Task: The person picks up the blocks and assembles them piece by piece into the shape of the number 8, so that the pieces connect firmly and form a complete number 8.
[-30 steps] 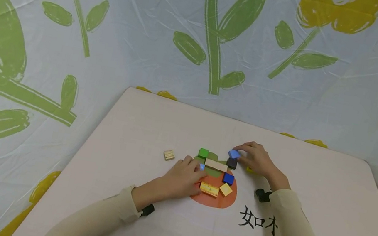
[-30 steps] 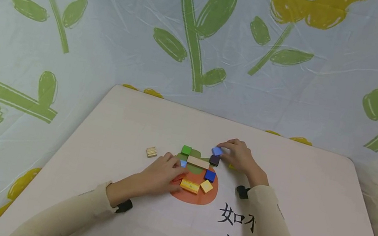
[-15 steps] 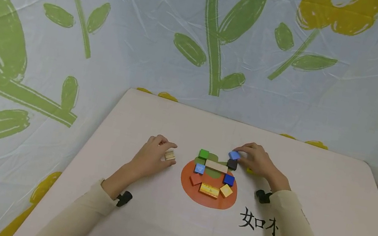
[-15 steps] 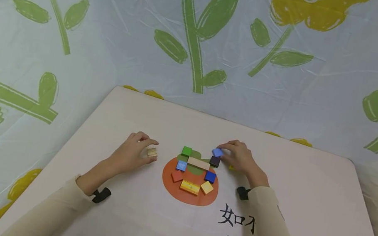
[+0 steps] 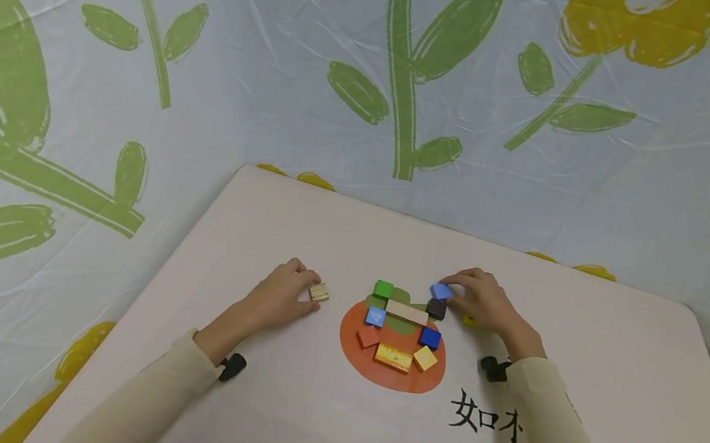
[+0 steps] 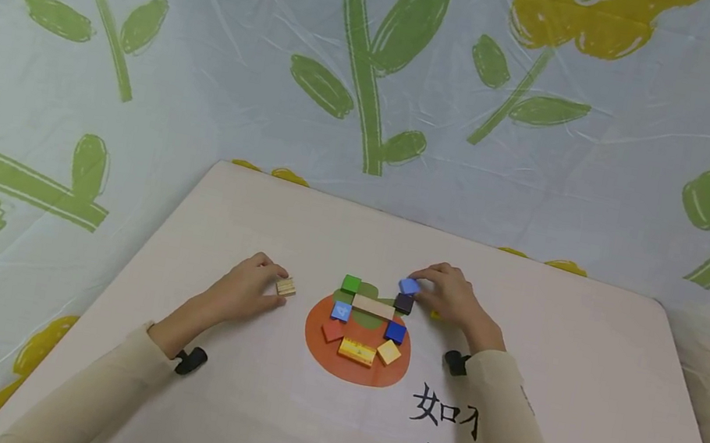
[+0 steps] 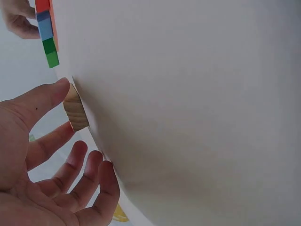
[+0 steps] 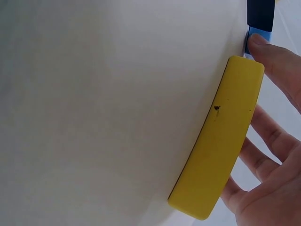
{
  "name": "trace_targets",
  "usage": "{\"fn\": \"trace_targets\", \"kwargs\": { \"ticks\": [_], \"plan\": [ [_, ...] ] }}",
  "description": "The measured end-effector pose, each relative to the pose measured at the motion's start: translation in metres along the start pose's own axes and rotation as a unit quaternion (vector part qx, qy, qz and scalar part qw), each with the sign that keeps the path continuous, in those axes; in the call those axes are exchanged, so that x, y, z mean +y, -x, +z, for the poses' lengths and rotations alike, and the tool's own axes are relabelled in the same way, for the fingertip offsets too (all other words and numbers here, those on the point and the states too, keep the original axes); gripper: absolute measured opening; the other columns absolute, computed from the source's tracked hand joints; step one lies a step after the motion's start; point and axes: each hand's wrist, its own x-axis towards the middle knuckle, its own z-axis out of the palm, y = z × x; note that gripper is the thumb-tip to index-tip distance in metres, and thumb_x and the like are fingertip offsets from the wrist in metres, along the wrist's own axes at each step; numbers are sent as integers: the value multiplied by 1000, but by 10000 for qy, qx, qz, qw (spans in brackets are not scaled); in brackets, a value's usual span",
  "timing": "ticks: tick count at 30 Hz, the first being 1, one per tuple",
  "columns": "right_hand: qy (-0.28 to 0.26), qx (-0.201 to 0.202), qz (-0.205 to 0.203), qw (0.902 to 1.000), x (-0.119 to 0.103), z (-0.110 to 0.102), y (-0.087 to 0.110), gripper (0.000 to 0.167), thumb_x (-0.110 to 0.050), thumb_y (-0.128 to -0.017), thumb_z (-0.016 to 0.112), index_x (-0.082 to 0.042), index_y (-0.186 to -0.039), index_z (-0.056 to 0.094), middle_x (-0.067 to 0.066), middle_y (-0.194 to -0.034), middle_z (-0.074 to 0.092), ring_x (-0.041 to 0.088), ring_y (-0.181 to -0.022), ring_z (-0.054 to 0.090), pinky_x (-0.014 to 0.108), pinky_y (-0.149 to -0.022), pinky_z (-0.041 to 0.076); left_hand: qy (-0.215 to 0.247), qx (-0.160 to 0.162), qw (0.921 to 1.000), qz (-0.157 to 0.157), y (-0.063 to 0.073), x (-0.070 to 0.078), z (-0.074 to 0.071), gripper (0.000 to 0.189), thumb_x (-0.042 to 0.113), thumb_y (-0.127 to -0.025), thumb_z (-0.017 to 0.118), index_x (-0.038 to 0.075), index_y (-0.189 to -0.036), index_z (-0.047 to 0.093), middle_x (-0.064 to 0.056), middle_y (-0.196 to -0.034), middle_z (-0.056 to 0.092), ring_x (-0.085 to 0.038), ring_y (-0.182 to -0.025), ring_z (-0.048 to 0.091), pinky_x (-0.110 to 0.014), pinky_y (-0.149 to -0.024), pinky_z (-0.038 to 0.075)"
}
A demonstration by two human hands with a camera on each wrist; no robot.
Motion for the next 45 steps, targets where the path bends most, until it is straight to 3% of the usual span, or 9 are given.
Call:
{"fn": "trace_targets", "kwargs": {
  "ticks": [7, 15, 24, 33, 38, 45],
  "plan": [
    [-13, 46, 44, 10000, 2, -1, 3, 31, -11, -92, 73, -8, -124, 70, 22, -128, 57, 43, -123, 46, 63, -100, 36, -19, -43, 10000, -84, -5, 3, 1, 38, 29, -88, 80, 10, -119, 69, -10, -116, 56, -27, -102, 58, -43, -82, 52],
    [-4, 25, 121, 9999, 2, -1, 4, 32, -14, -93, 73, -9, -124, 71, 21, -127, 57, 42, -122, 46, 64, -99, 35, -97, -102, 9999, 35, -16, 5, -2, 36, 27, -92, 76, 11, -122, 69, -10, -116, 56, -26, -101, 57, -42, -82, 52],
    [48, 75, 46, 9999, 0, -1, 2, 31, -12, -92, 73, -9, -123, 71, 20, -125, 59, 41, -121, 48, 62, -99, 36, -240, -1, 9988, 424, -59, 21, -11, 35, 26, -95, 72, 18, -129, 68, -9, -115, 56, -25, -99, 57, -42, -82, 51],
    [106, 182, -265, 9994, 2, -1, 1, 30, -9, -91, 74, -5, -121, 71, 22, -123, 59, 42, -117, 50, 61, -98, 37, -290, -487, 9952, 800, -101, 32, -2, 35, 23, -99, 65, 19, -133, 65, -10, -119, 55, -24, -101, 55, -41, -86, 49],
    [101, 125, -178, 9997, 3, -1, 1, 30, -10, -92, 73, -6, -122, 71, 21, -124, 59, 42, -119, 49, 61, -98, 37, -380, -810, 9893, 1155, -117, 36, 5, 36, 29, -100, 64, 20, -135, 64, -10, -123, 54, -24, -108, 55, -40, -89, 49],
    [65, 10, 103, 9999, 1, 0, 0, 29, -14, -93, 73, -10, -122, 72, 20, -127, 57, 41, -121, 48, 61, -99, 37, -438, -970, 9841, 1424, -129, 41, 15, 37, 30, -99, 65, 21, -135, 64, -9, -124, 55, -23, -110, 55, -39, -90, 48]
  ]
}}
